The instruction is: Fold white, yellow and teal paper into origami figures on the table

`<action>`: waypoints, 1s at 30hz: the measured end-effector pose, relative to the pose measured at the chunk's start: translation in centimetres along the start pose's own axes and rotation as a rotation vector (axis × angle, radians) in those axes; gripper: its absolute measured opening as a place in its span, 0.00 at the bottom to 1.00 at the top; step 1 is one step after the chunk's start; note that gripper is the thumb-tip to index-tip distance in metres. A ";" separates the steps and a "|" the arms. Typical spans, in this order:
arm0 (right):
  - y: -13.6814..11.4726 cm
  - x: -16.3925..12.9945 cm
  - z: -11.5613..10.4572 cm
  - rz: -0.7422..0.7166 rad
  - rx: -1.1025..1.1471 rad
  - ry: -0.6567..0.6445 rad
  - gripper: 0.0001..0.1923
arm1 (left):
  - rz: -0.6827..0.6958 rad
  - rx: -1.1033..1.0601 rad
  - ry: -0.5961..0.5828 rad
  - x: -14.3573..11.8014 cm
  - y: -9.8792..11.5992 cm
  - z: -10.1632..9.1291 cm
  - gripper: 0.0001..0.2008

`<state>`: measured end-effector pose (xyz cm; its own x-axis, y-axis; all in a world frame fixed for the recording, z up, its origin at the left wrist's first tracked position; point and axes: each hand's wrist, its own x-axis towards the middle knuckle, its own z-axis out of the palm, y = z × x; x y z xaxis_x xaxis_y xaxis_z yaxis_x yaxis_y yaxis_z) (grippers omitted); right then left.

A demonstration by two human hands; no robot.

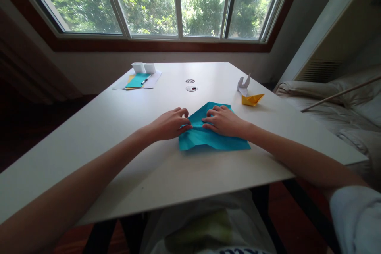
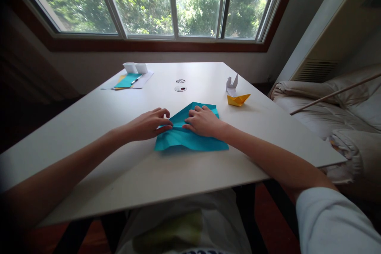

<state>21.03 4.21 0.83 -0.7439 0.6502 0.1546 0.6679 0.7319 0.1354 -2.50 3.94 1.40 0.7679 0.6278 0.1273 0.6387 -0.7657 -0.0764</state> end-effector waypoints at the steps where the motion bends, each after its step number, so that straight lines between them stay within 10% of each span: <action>1: 0.0 0.0 0.1 0.019 0.007 -0.014 0.24 | 0.032 -0.020 0.004 0.0 0.1 -0.1 0.17; 12: 1.7 0.1 1.7 -0.077 0.176 -0.108 0.27 | 0.107 -0.100 -0.001 0.1 0.7 0.0 0.15; 30: 6.3 -1.4 1.4 -0.102 0.368 -0.160 0.29 | -0.237 0.273 -0.066 0.2 0.6 1.4 0.21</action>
<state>26.19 8.18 0.11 -0.8199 0.5725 0.0007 0.5582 0.7996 -0.2215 -1.91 3.83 -0.01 0.5929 0.7977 0.1099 0.7820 -0.5379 -0.3148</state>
